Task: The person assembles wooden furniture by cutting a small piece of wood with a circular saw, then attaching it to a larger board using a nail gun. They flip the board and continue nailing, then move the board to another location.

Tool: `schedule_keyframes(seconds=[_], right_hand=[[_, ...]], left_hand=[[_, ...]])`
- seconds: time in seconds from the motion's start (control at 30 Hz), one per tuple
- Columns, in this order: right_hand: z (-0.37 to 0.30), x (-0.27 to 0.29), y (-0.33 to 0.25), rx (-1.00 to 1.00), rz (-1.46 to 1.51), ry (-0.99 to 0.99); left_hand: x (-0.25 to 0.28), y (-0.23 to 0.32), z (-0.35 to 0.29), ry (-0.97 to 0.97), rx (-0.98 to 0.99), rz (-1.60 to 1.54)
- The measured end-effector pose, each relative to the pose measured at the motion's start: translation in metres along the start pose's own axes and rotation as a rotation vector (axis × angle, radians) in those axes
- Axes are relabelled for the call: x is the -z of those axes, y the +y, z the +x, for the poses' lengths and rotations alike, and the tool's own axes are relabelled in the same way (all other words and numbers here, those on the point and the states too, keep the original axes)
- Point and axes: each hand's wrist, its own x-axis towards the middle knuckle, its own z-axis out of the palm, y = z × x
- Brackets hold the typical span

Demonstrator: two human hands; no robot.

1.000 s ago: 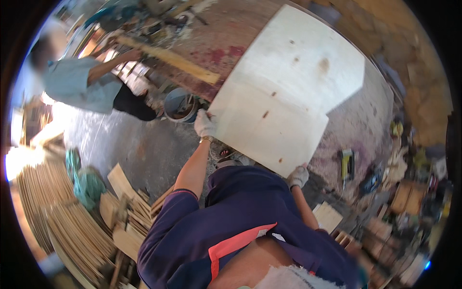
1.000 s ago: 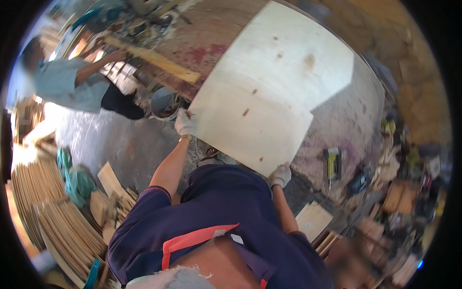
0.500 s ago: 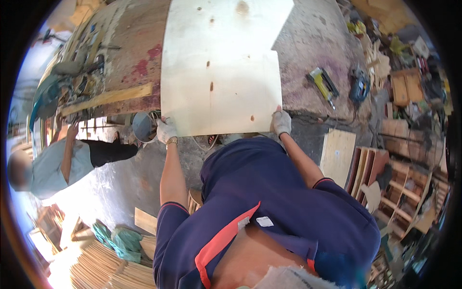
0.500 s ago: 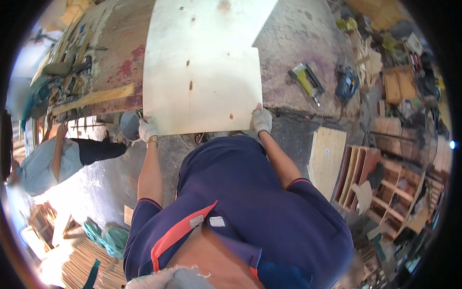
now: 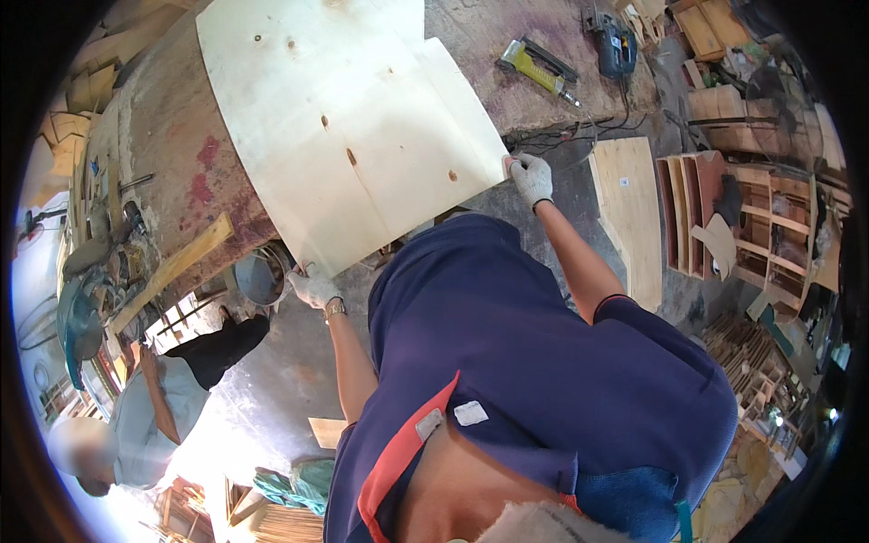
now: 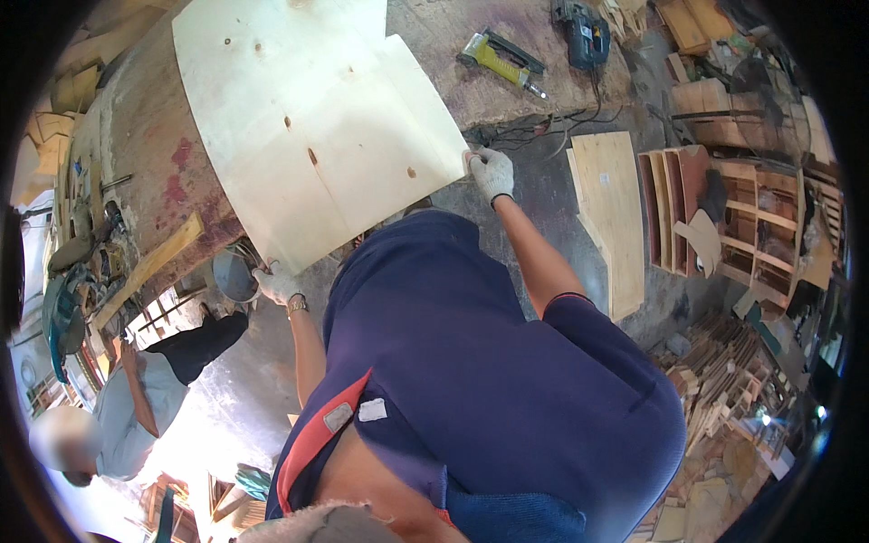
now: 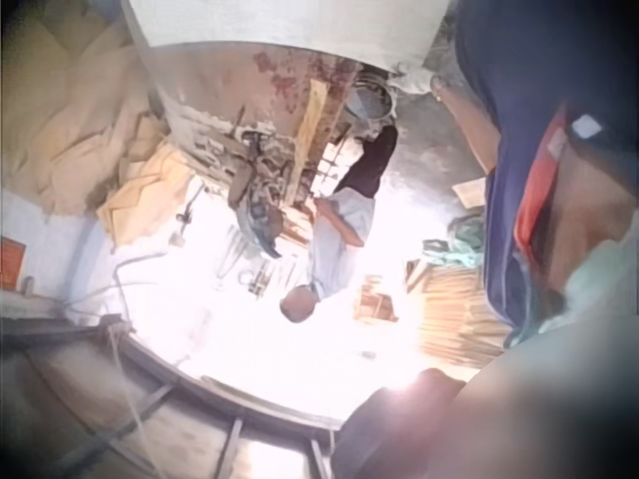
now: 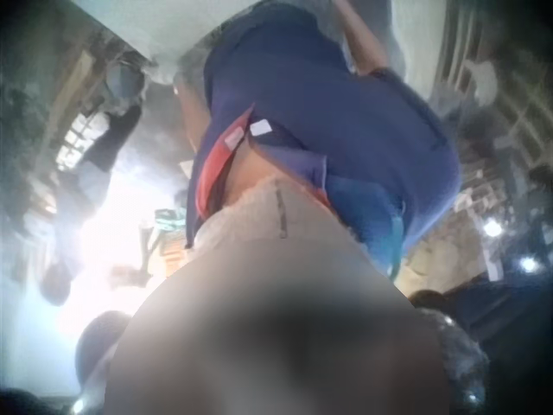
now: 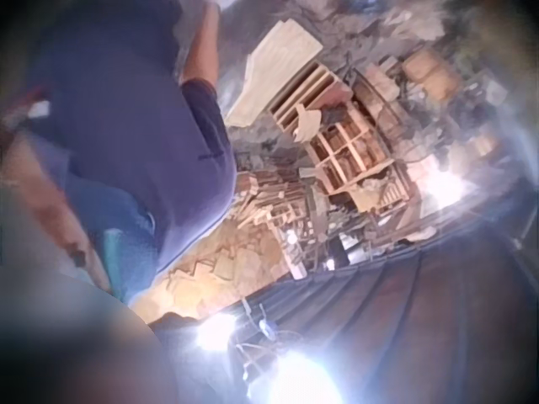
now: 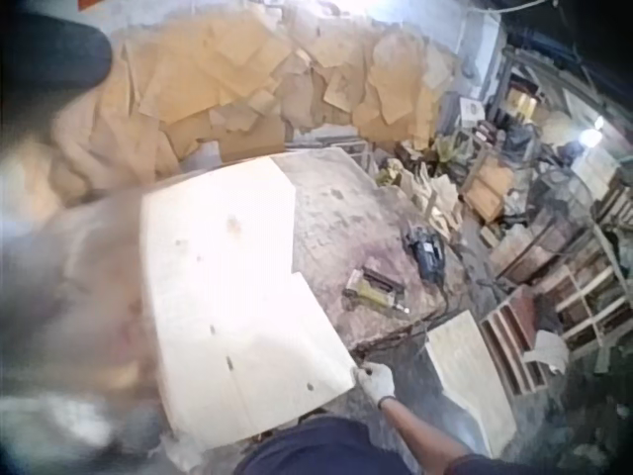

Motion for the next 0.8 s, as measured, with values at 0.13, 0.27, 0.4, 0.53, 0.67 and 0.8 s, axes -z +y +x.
schedule_keyframes(seconds=[0.13,0.27,0.4,0.53,0.67,0.8], right_hand=[[-0.017,-0.01,0.005,0.03,0.012,0.119],[-0.024,-0.019,0.002,0.069,-0.081,0.199],[-0.027,-0.021,-0.001,0.08,-0.117,0.212],[-0.028,-0.019,-0.002,0.078,-0.105,0.183],[-0.029,-0.018,-0.003,0.065,-0.096,0.162],[-0.029,-0.019,0.0,0.017,-0.083,0.134]], left_hand=[[0.01,-0.011,-0.004,-0.037,-0.06,-0.019],[0.012,-0.009,-0.005,-0.048,-0.024,-0.05],[0.016,-0.005,-0.004,-0.082,-0.006,-0.078],[0.019,-0.008,-0.003,-0.092,0.001,-0.008],[0.016,-0.009,0.0,-0.093,0.032,-0.016],[0.016,-0.01,0.003,-0.064,0.04,-0.001]])
